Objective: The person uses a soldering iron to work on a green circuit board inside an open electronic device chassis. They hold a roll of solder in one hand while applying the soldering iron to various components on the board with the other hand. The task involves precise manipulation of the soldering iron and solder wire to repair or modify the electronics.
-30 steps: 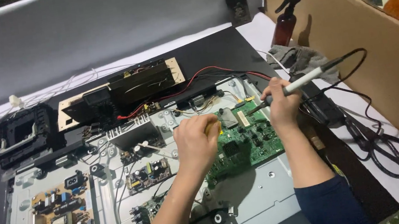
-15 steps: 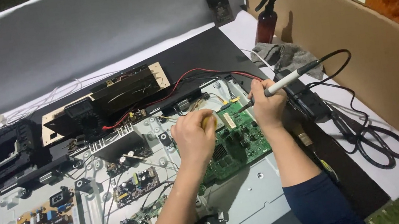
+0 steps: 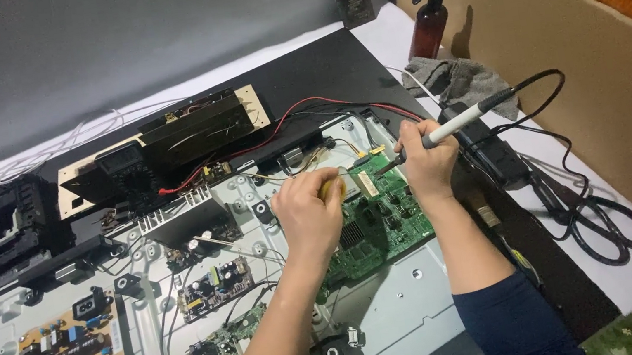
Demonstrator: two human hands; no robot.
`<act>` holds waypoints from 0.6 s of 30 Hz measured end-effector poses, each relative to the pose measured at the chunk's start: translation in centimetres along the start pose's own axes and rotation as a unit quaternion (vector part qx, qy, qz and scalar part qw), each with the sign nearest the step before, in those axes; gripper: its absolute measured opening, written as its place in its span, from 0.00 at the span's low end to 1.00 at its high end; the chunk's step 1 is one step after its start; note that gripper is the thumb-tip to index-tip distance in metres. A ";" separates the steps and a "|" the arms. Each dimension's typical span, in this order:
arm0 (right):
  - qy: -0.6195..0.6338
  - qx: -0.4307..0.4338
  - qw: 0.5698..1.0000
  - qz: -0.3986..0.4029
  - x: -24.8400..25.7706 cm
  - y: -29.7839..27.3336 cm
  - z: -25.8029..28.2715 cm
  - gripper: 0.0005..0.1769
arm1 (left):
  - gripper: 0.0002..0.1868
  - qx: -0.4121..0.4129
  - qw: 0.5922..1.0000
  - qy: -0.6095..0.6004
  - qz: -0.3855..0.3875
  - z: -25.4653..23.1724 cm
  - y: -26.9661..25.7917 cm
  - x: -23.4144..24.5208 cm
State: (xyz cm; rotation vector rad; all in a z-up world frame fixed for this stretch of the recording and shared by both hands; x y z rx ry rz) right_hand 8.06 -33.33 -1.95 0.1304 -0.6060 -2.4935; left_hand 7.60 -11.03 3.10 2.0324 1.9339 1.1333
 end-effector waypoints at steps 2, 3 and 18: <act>-0.012 0.003 1.000 0.000 -0.2 0.1 -0.3 0.18 | 0.07 -0.003 1.000 0.002 -0.001 0.4 -0.1 -0.3; -0.024 0.005 1.000 0.000 -0.2 0.1 -0.4 0.17 | 0.08 -0.008 1.000 0.004 -0.001 0.6 -0.2 -0.4; -0.035 0.004 0.999 -0.016 -0.1 0.2 -0.8 0.17 | 0.08 -0.004 1.000 -0.003 0.000 0.8 -0.2 -0.8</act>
Point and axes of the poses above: each hand's wrist, its own y-axis towards the middle knuckle, its own x-axis out of the back of the hand, z = x × y, the point moved 3 cm from there along y, towards the middle knuckle, and after that the axes turned 8 degrees about -y, right-handed, at the moved point
